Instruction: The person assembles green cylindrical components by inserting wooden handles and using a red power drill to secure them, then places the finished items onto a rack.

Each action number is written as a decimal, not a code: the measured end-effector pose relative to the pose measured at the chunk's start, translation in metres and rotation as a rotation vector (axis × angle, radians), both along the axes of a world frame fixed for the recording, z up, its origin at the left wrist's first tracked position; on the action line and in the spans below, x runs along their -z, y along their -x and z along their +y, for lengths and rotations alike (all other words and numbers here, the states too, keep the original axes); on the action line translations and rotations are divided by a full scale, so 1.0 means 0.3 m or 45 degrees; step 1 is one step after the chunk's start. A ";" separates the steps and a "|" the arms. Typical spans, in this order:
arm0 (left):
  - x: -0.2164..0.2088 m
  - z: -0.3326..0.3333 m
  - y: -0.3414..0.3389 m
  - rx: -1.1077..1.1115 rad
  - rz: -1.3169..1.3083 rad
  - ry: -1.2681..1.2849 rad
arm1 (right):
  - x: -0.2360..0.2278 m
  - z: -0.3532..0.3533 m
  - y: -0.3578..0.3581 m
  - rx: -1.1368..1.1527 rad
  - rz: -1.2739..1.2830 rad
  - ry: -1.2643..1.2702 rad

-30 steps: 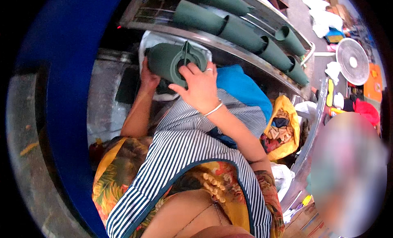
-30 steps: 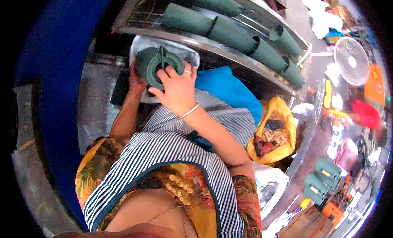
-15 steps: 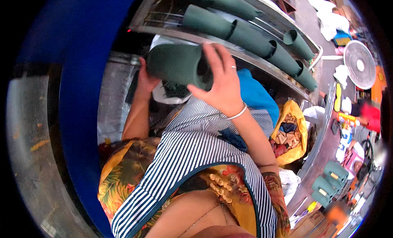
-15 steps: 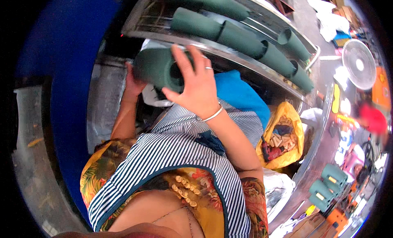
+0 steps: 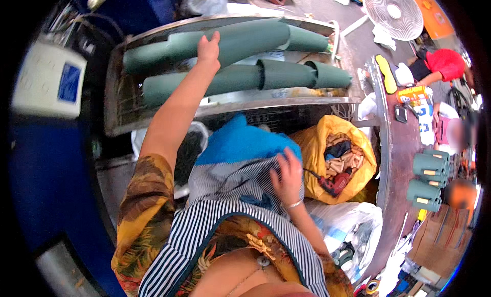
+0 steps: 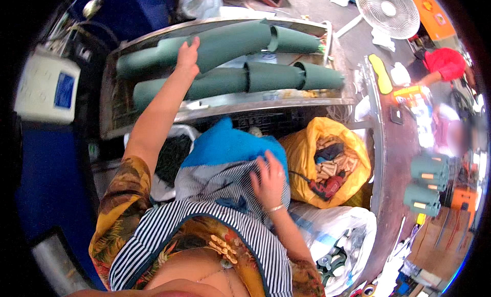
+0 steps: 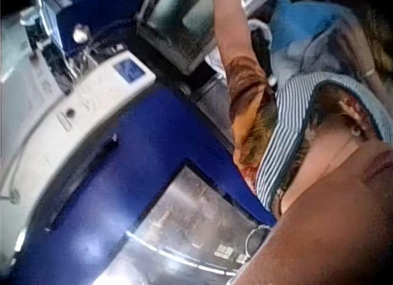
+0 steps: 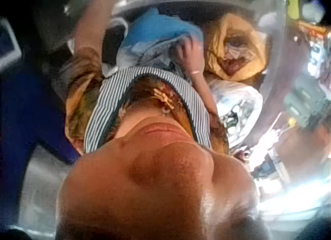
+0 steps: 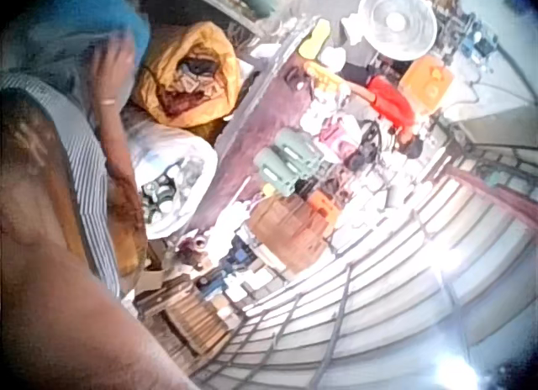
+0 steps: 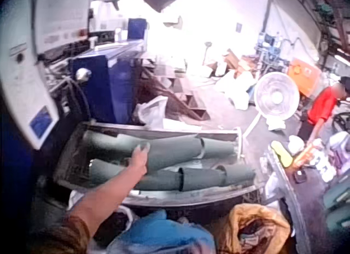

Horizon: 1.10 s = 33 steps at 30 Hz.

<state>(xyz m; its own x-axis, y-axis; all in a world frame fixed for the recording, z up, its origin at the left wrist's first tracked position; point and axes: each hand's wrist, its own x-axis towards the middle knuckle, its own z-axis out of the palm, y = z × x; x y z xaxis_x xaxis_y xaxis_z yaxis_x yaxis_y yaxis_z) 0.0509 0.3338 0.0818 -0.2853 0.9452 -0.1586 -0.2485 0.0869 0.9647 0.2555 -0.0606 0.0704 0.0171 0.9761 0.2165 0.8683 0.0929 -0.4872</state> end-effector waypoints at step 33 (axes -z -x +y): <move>-0.012 0.451 0.114 0.563 3.001 -0.594 | 0.143 -0.013 -0.022 0.207 -0.099 -0.062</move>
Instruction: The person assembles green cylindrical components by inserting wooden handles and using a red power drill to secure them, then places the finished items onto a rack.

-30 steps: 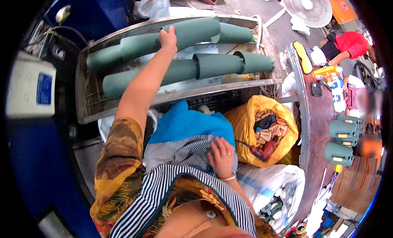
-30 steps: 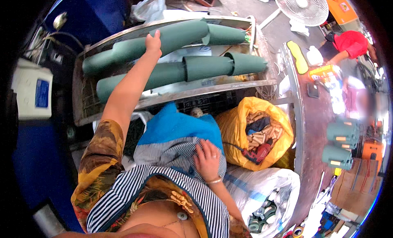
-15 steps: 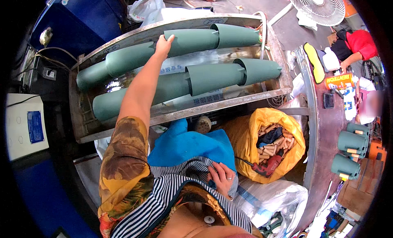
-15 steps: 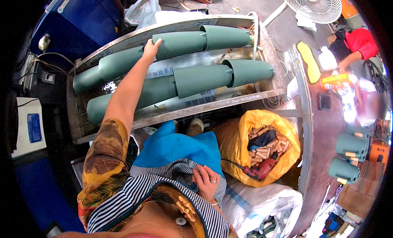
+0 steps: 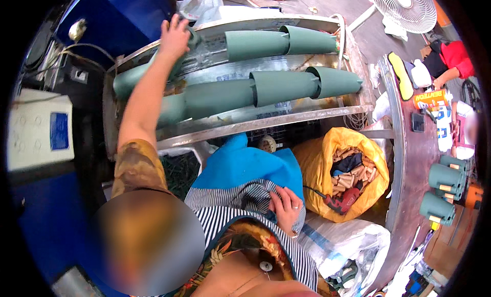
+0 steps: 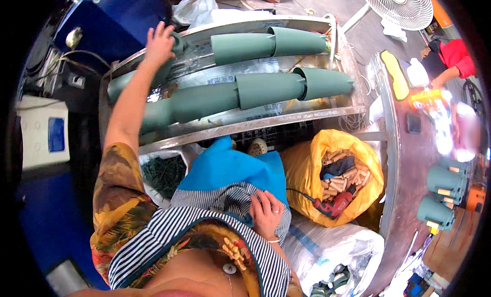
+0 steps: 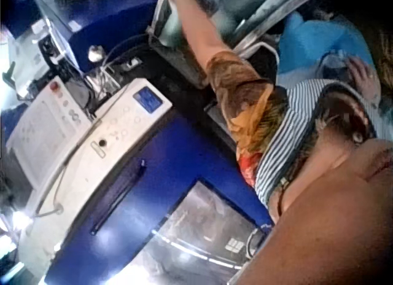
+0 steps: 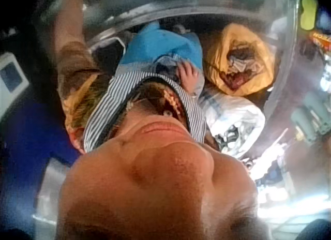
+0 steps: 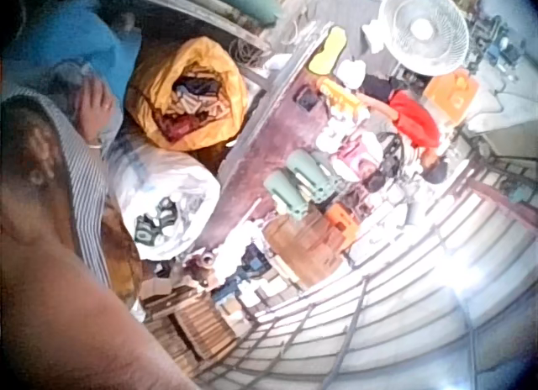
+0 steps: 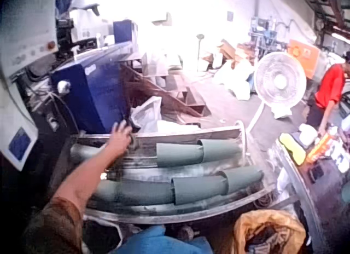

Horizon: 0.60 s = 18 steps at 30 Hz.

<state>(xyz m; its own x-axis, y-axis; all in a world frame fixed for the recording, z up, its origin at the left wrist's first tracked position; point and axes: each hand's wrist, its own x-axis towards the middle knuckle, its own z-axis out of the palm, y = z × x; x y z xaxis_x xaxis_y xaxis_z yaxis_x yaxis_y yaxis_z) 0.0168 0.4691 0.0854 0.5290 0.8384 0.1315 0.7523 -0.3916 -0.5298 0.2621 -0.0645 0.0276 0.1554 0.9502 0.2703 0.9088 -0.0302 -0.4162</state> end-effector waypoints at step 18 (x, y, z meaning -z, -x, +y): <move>-0.189 -0.960 0.307 -0.386 -0.614 0.079 | 0.012 -0.127 0.061 -0.097 -0.036 -0.178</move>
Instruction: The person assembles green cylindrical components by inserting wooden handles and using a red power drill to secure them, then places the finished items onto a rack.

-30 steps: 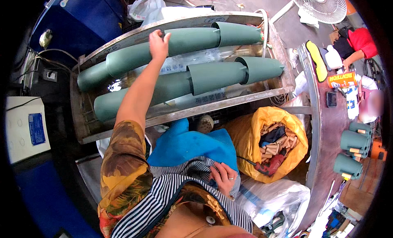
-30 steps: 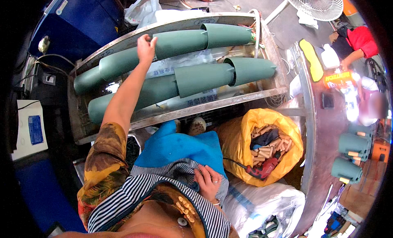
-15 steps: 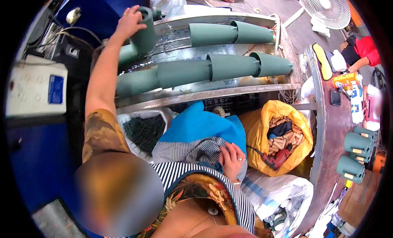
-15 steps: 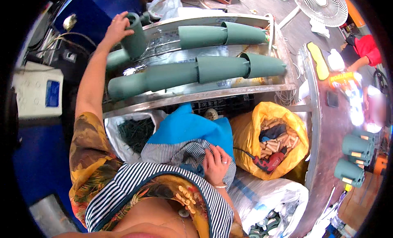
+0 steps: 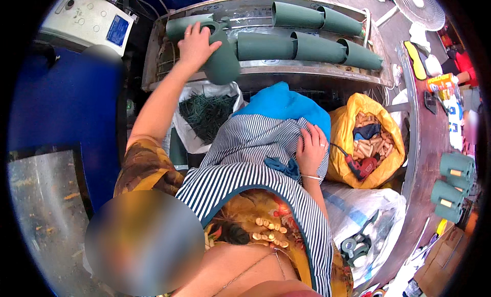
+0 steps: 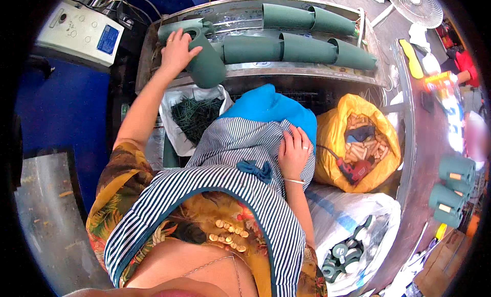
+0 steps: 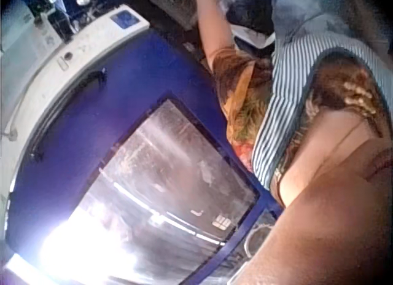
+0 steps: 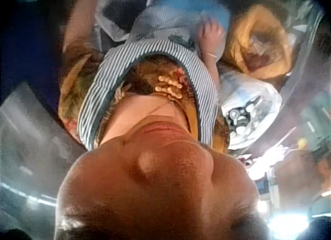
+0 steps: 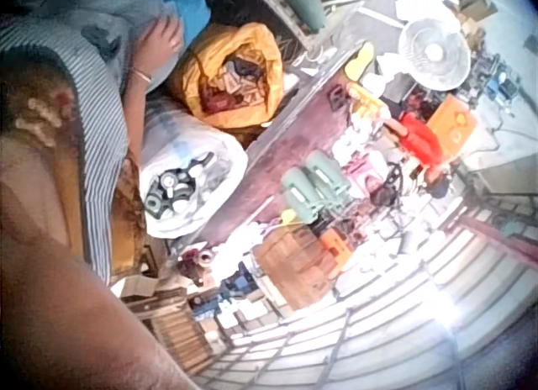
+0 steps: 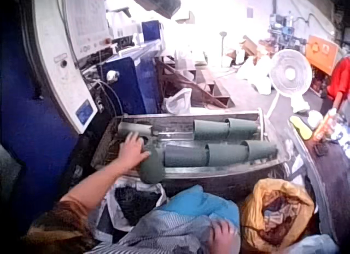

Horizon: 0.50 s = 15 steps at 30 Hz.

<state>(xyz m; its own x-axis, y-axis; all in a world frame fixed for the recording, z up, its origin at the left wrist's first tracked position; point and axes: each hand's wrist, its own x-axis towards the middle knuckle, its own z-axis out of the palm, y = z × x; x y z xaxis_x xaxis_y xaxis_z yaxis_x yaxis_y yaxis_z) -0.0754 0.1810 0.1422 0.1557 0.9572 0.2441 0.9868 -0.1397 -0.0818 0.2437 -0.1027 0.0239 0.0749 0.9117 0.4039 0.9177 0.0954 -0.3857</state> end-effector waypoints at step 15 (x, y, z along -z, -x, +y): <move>0.113 0.242 0.159 0.205 0.038 0.125 | 0.232 -0.085 -0.394 0.620 0.470 -0.156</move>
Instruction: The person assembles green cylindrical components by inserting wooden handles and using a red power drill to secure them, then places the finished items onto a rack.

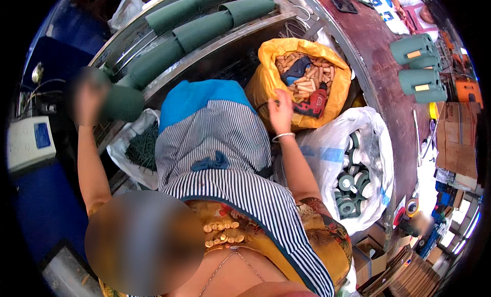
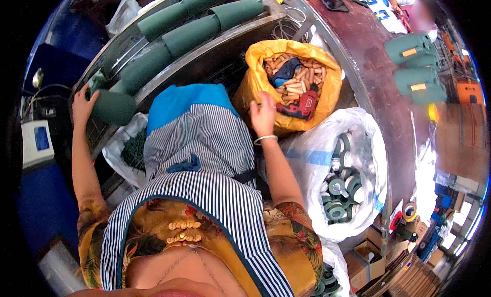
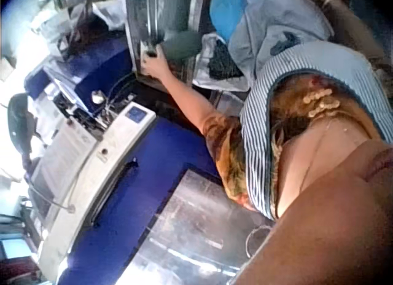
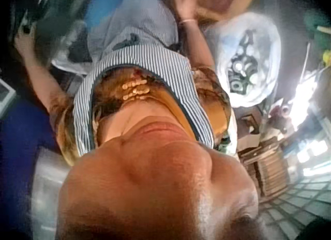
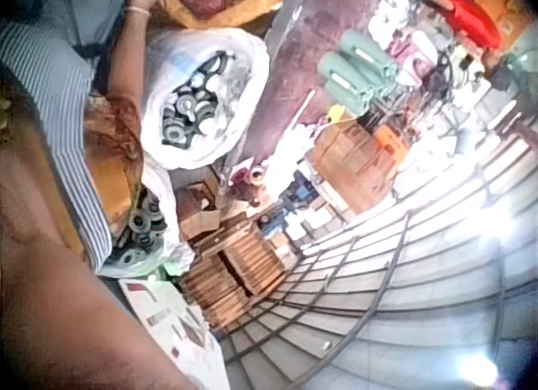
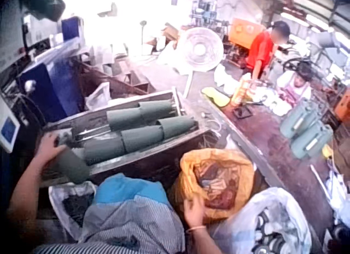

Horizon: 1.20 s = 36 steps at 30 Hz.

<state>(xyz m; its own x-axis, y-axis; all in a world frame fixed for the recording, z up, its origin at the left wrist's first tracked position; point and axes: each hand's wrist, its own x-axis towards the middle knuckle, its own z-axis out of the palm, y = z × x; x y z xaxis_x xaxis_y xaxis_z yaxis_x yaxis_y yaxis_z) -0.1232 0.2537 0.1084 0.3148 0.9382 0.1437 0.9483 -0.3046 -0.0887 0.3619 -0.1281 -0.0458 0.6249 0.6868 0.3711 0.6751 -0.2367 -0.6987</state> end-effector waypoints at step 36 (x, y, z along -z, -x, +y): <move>-0.326 -0.751 -0.711 1.103 -0.980 -0.127 | -0.674 0.277 0.415 -0.764 -0.503 -0.780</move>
<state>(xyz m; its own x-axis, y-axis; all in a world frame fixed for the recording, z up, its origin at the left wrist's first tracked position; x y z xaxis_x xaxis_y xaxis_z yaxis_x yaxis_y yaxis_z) 0.0902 0.0285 0.2063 0.6430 0.4254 0.6369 0.2398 -0.9016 0.3601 0.2374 -0.0451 0.1564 -0.0177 0.4682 0.8834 0.7797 0.5596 -0.2810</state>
